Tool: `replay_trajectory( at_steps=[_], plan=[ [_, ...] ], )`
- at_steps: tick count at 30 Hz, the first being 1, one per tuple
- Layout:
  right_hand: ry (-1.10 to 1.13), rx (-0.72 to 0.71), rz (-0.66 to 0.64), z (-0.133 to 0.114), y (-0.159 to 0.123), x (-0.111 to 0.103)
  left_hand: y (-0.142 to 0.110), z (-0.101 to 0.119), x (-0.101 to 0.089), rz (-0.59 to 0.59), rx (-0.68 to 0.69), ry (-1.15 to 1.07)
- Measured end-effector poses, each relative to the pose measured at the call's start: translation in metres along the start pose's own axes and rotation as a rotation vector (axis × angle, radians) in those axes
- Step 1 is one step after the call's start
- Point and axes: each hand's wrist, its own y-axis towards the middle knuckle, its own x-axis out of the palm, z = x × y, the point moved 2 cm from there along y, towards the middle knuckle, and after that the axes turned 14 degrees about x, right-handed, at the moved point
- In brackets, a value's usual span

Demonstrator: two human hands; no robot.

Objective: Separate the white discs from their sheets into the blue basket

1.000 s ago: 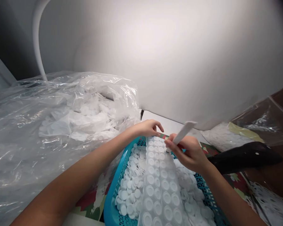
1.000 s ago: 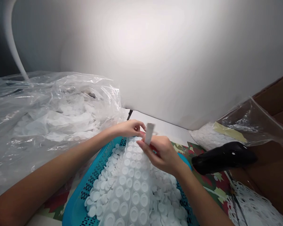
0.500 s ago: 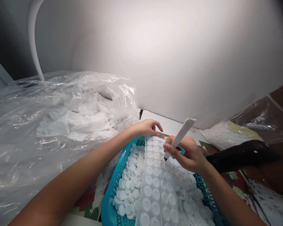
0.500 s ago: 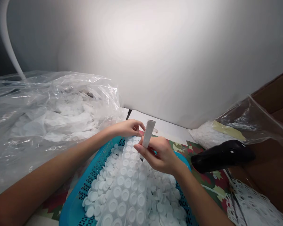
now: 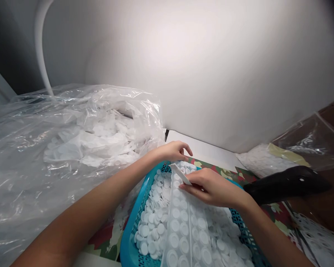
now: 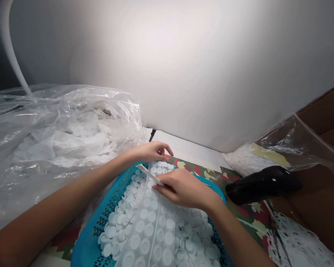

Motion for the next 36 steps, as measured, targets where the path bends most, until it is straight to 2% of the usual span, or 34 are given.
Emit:
replay_trajectory(
  at_steps=[2, 6, 8, 17, 32, 36],
  plan=[
    [0.115, -0.026, 0.093, -0.001, -0.002, -0.004, 0.0, -0.001, 0.0, 0.003, 0.0, 0.0],
    [0.443, -0.114, 0.447, 0.0, -0.009, -0.015, 0.001, -0.001, 0.001, 0.007, 0.0, -0.004],
    [0.508, -0.132, 0.515, 0.002, -0.01, -0.017, 0.001, 0.0, 0.001, 0.006, -0.002, -0.006],
    [0.403, -0.146, 0.352, 0.001, -0.004, -0.01, -0.001, 0.001, 0.0, 0.007, -0.002, 0.003],
    [0.352, -0.144, 0.358, -0.001, -0.005, -0.009, 0.0, 0.001, 0.0, 0.008, 0.002, 0.018],
    [0.187, -0.096, 0.259, -0.003, -0.003, -0.006, 0.0, 0.002, 0.0, 0.001, -0.004, 0.016]
  ],
)
